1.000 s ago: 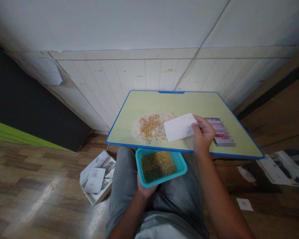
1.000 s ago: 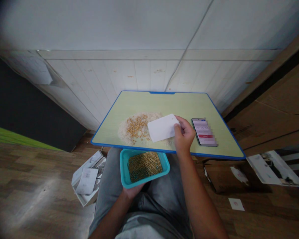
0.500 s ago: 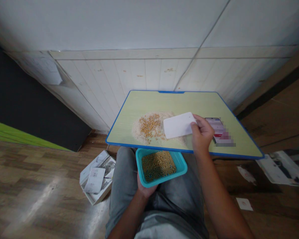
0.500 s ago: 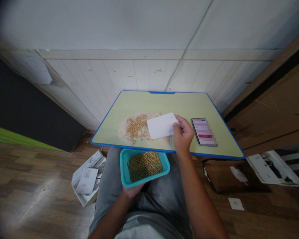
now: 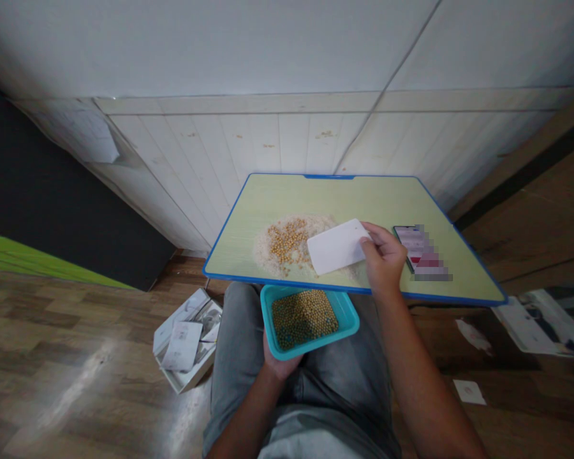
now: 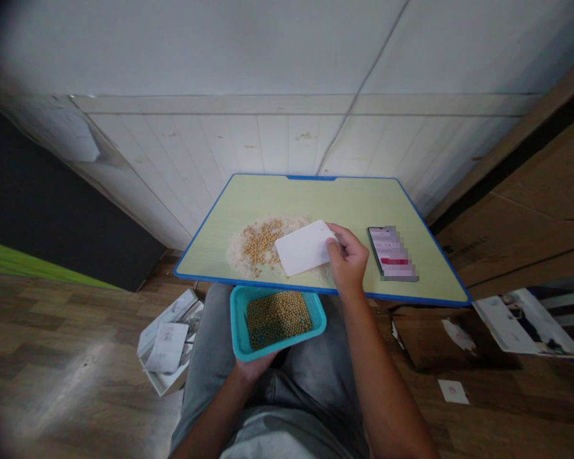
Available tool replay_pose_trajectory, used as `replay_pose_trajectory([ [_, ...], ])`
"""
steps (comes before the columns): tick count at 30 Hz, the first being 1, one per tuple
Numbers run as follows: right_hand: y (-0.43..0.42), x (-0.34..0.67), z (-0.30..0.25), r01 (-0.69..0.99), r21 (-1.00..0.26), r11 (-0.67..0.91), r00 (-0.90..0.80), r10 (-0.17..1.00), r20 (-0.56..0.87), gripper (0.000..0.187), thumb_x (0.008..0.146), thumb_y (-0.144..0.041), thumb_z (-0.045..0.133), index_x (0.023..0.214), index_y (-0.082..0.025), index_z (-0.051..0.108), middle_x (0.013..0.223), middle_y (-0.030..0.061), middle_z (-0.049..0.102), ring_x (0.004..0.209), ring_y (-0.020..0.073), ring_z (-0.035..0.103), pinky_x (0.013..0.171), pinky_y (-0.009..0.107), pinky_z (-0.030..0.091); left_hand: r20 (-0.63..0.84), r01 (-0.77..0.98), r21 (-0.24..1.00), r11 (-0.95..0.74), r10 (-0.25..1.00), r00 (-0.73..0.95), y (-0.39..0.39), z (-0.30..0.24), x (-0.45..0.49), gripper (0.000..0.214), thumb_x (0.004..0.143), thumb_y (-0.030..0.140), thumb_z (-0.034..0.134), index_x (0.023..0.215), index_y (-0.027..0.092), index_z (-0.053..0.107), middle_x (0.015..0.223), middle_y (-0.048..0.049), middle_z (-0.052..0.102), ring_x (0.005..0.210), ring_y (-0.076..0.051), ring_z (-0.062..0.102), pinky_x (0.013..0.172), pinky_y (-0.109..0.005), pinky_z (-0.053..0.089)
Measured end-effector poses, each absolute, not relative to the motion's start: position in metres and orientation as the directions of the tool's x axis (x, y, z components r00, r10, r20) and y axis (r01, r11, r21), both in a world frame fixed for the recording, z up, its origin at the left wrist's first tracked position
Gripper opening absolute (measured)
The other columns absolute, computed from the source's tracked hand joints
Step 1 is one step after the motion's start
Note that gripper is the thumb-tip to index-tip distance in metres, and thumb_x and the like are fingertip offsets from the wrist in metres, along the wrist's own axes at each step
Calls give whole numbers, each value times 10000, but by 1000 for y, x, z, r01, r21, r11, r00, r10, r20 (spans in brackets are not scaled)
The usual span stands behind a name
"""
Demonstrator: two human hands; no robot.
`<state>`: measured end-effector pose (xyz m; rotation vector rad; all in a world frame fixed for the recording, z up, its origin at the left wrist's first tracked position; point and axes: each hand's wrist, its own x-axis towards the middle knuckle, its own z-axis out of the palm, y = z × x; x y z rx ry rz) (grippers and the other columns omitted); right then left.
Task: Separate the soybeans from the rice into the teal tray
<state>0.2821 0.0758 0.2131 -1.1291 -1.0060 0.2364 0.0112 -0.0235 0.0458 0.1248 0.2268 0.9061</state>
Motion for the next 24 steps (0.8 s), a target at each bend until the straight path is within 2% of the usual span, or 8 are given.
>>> replay_pose_trajectory([
  [6, 73, 282, 214, 286, -831, 476, 497, 668, 554, 265, 895, -371, 848, 1119, -249, 924, 1086, 88, 945, 973, 289, 906, 859, 421, 751, -144, -762, 214, 611, 791, 594, -22, 42, 10, 719, 1142, 202, 271, 1193, 346, 974, 1319, -25, 966, 1402, -215, 831, 1493, -503, 284],
  [10, 70, 282, 214, 248, -854, 458, 460, 720, 520, 332, 910, -478, 903, 1151, -251, 922, 1034, 88, 941, 878, 275, 888, 758, 383, 731, -148, -757, 217, 616, 788, 598, -22, 41, 10, 741, 1140, 200, 257, 1161, 357, 980, 1303, -18, 969, 1368, -213, 846, 1495, -490, 274],
  [14, 69, 282, 214, 212, -865, 454, 411, 762, 500, 382, 913, -554, 924, 1155, -258, 925, 991, 79, 936, 792, 254, 862, 669, 350, 700, -151, -757, 220, 616, 788, 597, -22, 40, 10, 720, 1117, 198, 278, 1184, 362, 976, 1362, -16, 954, 1458, -216, 803, 1496, -502, 271],
  [17, 69, 282, 215, 207, -864, 459, 390, 771, 503, 393, 922, -579, 930, 1169, -274, 921, 987, 73, 933, 832, 263, 879, 684, 360, 716, -156, -757, 221, 615, 788, 596, -23, 40, 9, 713, 1114, 213, 280, 1248, 368, 962, 1428, -11, 931, 1564, -219, 735, 1506, -516, 235],
  [21, 70, 282, 213, 185, -878, 442, 357, 802, 479, 439, 916, -613, 942, 1196, -277, 910, 960, 64, 928, 805, 259, 872, 661, 363, 723, -164, -755, 228, 615, 788, 593, -24, 40, 9, 712, 1155, 304, 261, 1237, 373, 965, 1405, 9, 934, 1580, -224, 726, 1518, -511, 163],
  [24, 71, 282, 211, 131, -891, 434, 307, 837, 453, 462, 895, -602, 970, 1214, -274, 900, 950, 59, 927, 824, 258, 878, 682, 371, 743, -172, -752, 247, 611, 791, 587, -23, 40, 8, 724, 1179, 354, 243, 1236, 373, 964, 1412, -3, 932, 1608, -232, 703, 1512, -527, 164],
])
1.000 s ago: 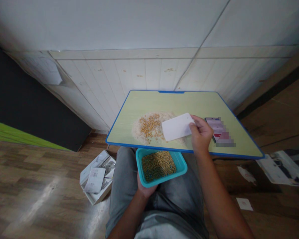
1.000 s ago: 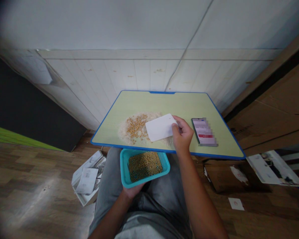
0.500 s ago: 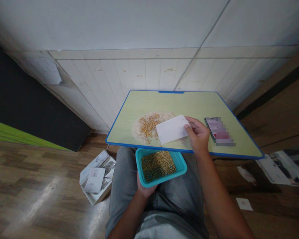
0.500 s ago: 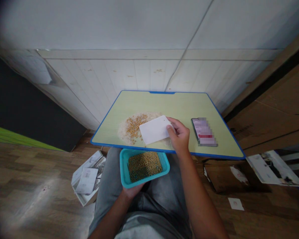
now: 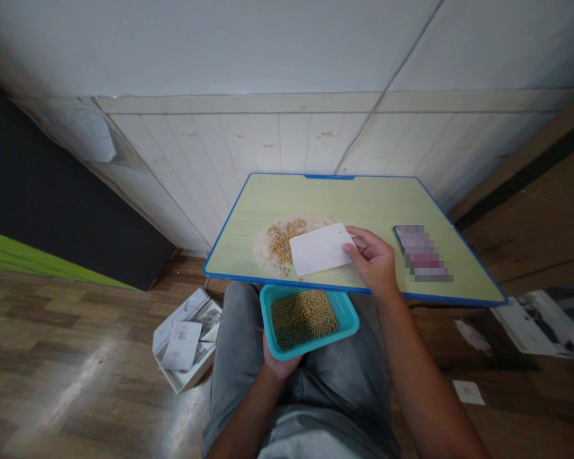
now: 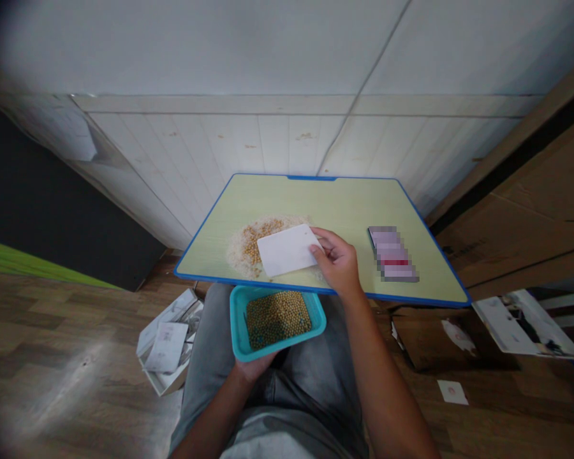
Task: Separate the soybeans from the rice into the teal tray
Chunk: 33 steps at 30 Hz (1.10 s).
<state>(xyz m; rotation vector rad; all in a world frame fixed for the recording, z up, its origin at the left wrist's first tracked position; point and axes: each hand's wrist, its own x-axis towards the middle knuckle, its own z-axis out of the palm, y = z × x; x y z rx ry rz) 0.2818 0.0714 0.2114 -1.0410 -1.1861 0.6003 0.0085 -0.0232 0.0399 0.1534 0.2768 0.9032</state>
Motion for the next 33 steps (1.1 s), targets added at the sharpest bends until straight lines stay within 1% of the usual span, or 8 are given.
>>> replay_pose_trajectory([
  [4, 73, 283, 209, 95, -893, 441, 237, 861, 450, 454, 887, -561, 993, 1221, -270, 893, 1046, 69, 940, 867, 244, 887, 730, 376, 769, -191, -738, 293, 608, 793, 578, -20, 38, 8, 880, 1183, 314, 92, 1210, 385, 968, 1368, 23, 944, 1622, -265, 687, 1482, -596, 238],
  [7, 73, 283, 209, 98, -894, 438, 232, 863, 448, 441, 894, -556, 987, 1215, -268, 893, 1041, 67, 939, 864, 241, 884, 697, 354, 755, -204, -729, 323, 604, 796, 570, -18, 37, 8, 943, 1166, 269, 33, 1203, 377, 970, 1363, 36, 945, 1635, -275, 670, 1463, -611, 272],
  [12, 72, 284, 209, 112, -896, 430, 250, 860, 444, 423, 892, -536, 980, 1205, -267, 890, 971, 52, 927, 806, 236, 864, 635, 332, 721, -204, -725, 327, 606, 794, 572, -19, 36, 8, 924, 1149, 255, 49, 1275, 390, 955, 1411, 39, 931, 1700, -273, 594, 1456, -604, 293],
  [15, 71, 284, 210, 126, -895, 428, 248, 860, 446, 401, 888, -524, 976, 1181, -266, 887, 962, 50, 925, 797, 237, 859, 633, 336, 716, -194, -734, 307, 606, 794, 575, -20, 36, 8, 867, 1166, 291, 97, 1299, 401, 947, 1411, 43, 930, 1658, -261, 649, 1474, -575, 276],
  [20, 71, 283, 212, 145, -890, 432, 344, 822, 455, 386, 887, -509, 956, 1165, -255, 870, 889, 43, 904, 778, 243, 855, 625, 324, 688, -166, -757, 256, 601, 799, 578, -23, 38, 10, 707, 1167, 295, 261, 1266, 363, 957, 1390, -3, 939, 1516, -224, 776, 1501, -503, 238],
  [24, 72, 282, 212, 146, -888, 435, 351, 817, 458, 342, 860, -479, 957, 1101, -256, 862, 877, 37, 899, 736, 230, 838, 590, 295, 643, -148, -762, 228, 606, 795, 588, -24, 39, 10, 706, 1185, 309, 256, 1282, 381, 951, 1413, -1, 936, 1444, -229, 814, 1497, -512, 273],
  [29, 70, 282, 212, 163, -895, 416, 337, 829, 447, 292, 854, -432, 927, 1078, -259, 856, 849, 24, 886, 690, 211, 797, 548, 278, 590, -131, -760, 203, 618, 786, 604, -23, 38, 9, 709, 1164, 244, 260, 1330, 373, 937, 1446, -17, 925, 1486, -229, 786, 1502, -517, 260],
  [33, 69, 282, 214, 167, -893, 419, 337, 826, 451, 277, 855, -422, 910, 1069, -259, 846, 848, 21, 886, 685, 208, 785, 555, 280, 581, -128, -762, 190, 619, 785, 606, -22, 37, 10, 712, 1169, 238, 258, 1299, 354, 948, 1401, -23, 943, 1455, -227, 802, 1499, -515, 268],
])
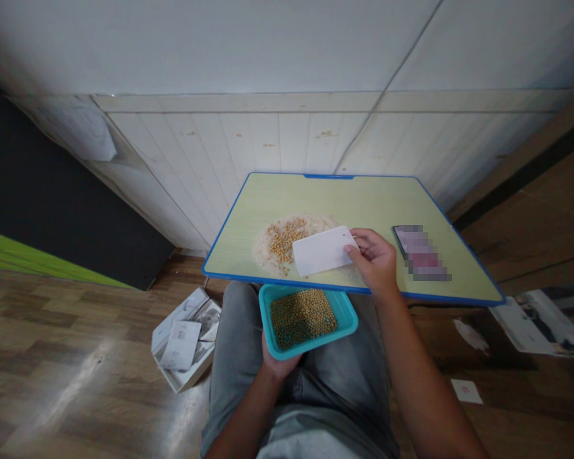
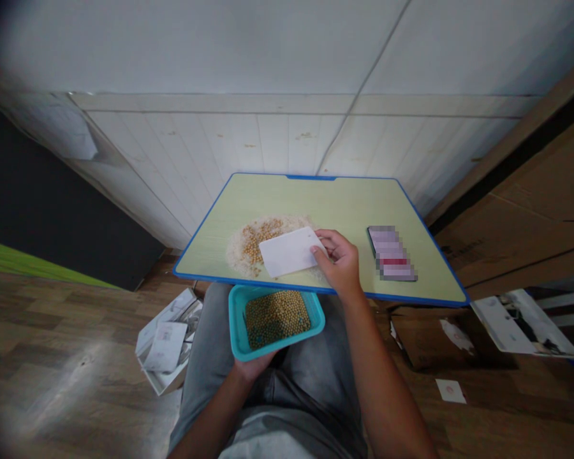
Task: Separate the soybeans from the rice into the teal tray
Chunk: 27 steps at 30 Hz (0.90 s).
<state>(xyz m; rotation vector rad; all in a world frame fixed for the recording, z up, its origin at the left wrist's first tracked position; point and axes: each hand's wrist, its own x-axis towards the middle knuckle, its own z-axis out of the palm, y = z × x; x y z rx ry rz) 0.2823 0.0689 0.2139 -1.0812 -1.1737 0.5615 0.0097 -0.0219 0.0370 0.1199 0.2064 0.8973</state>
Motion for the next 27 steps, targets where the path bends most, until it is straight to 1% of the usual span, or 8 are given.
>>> replay_pose_trajectory([
  [2, 68, 282, 215, 163, -892, 421, 342, 824, 452, 273, 852, -420, 915, 1060, -261, 838, 846, 21, 883, 677, 207, 776, 557, 278, 574, -133, -769, 184, 612, 791, 598, -22, 37, 11, 714, 1174, 249, 258, 1264, 357, 958, 1374, -21, 952, 1446, -225, 806, 1504, -509, 259],
  [7, 66, 282, 218, 149, -900, 411, 345, 831, 436, 268, 851, -418, 935, 1050, -272, 829, 861, 30, 874, 695, 216, 774, 573, 289, 572, -182, -771, 174, 613, 789, 586, -23, 39, 12, 771, 1213, 352, 212, 1152, 368, 981, 1357, -3, 956, 1362, -234, 844, 1532, -515, 161],
  [11, 64, 282, 219, 146, -912, 384, 307, 858, 411, 285, 833, -443, 945, 1036, -276, 834, 815, 21, 851, 654, 208, 731, 538, 284, 526, -241, -758, 168, 630, 772, 588, -22, 45, 10, 762, 1218, 362, 218, 1146, 358, 976, 1335, -1, 963, 1402, -247, 828, 1537, -540, 130],
  [15, 65, 280, 220, 120, -915, 384, 317, 859, 402, 296, 819, -432, 954, 1035, -281, 821, 796, 12, 842, 629, 191, 703, 532, 273, 501, -298, -760, 168, 627, 767, 567, -22, 49, 9, 726, 1203, 303, 253, 1110, 344, 971, 1237, 2, 982, 1433, -256, 815, 1526, -542, 225],
  [18, 66, 279, 221, 94, -915, 394, 307, 862, 402, 332, 821, -466, 977, 1015, -283, 779, 815, 13, 834, 668, 197, 728, 566, 281, 545, -352, -769, 172, 616, 768, 536, -21, 50, 10, 672, 1200, 328, 301, 1086, 331, 963, 1216, -17, 982, 1480, -284, 790, 1496, -563, 318],
  [21, 67, 279, 220, 78, -914, 397, 277, 872, 403, 398, 811, -501, 1011, 970, -284, 719, 836, 10, 817, 701, 195, 734, 596, 284, 574, -429, -775, 187, 603, 760, 488, -21, 52, 12, 589, 1193, 408, 378, 1125, 306, 954, 1253, -46, 974, 1542, -327, 747, 1476, -601, 367],
  [25, 67, 278, 222, 89, -917, 390, 246, 883, 399, 411, 801, -480, 1011, 916, -280, 672, 779, -11, 780, 622, 161, 661, 536, 246, 487, -467, -775, 191, 602, 750, 468, -22, 57, 14, 566, 1189, 461, 399, 1158, 314, 944, 1366, -38, 949, 1685, -340, 620, 1489, -614, 339],
  [27, 65, 277, 223, 104, -911, 399, 253, 875, 413, 394, 792, -458, 997, 888, -279, 660, 729, -25, 752, 598, 159, 645, 522, 239, 471, -468, -777, 195, 598, 753, 462, -23, 60, 15, 549, 1185, 468, 402, 1232, 331, 932, 1474, -36, 915, 1753, -331, 538, 1497, -627, 303],
])
